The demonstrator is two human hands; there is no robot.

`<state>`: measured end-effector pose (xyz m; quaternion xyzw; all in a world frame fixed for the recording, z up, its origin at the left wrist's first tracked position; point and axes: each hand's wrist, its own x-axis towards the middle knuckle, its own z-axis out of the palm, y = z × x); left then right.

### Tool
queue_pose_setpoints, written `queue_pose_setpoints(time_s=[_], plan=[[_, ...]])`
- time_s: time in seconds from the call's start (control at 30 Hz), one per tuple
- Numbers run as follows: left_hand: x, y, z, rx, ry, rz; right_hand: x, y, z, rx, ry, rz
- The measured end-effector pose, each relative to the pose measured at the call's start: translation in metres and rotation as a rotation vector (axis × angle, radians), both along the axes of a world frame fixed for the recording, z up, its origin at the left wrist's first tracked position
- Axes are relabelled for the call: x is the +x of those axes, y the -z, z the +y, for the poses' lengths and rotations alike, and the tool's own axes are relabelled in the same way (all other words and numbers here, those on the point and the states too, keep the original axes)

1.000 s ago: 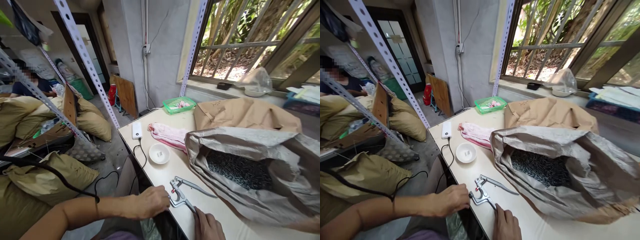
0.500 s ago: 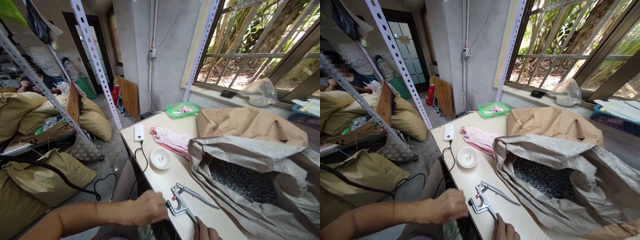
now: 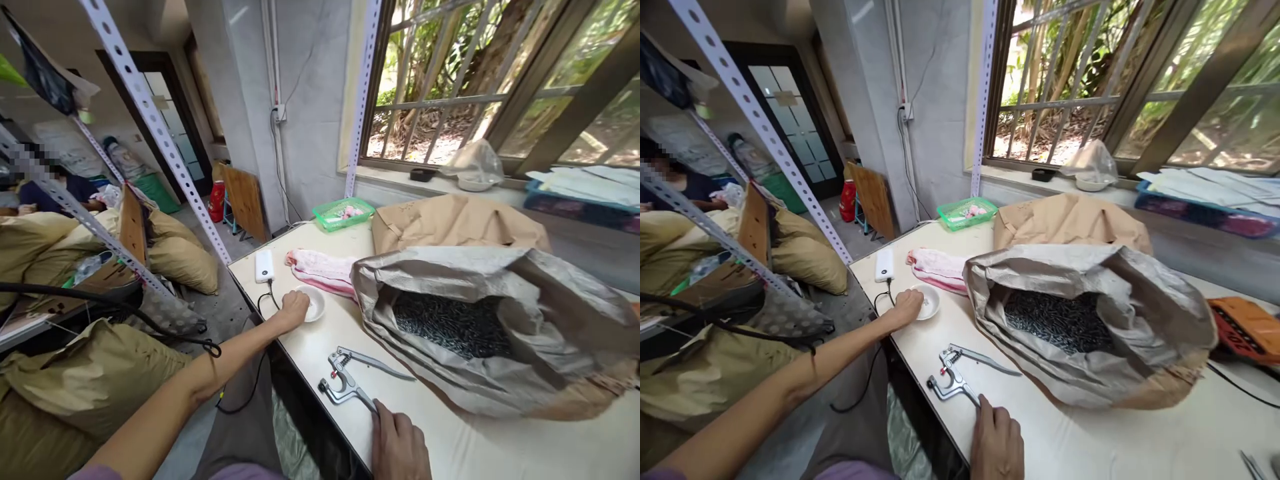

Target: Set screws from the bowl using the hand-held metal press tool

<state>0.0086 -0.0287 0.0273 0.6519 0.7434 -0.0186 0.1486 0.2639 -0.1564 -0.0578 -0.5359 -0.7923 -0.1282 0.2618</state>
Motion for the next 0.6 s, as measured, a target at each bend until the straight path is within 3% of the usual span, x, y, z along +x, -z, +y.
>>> queue_pose_setpoints(time_s=[0.23,0.37,0.47,0.6], plan=[[0.006,-0.006,0.003,0.022,-0.032,0.039,-0.004,-0.003,-0.002,0.026,0.02,-0.003],[0.006,-0.016,-0.014,0.068,0.037,-0.021,-0.007,-0.009,-0.005,-0.005,0.043,0.001],[0.01,-0.015,-0.043,0.074,0.095,-0.303,-0.009,-0.013,-0.006,-0.063,0.05,0.043],[0.019,0.004,-0.082,-0.087,0.009,-0.786,-0.011,-0.016,-0.007,-0.119,0.063,0.059]])
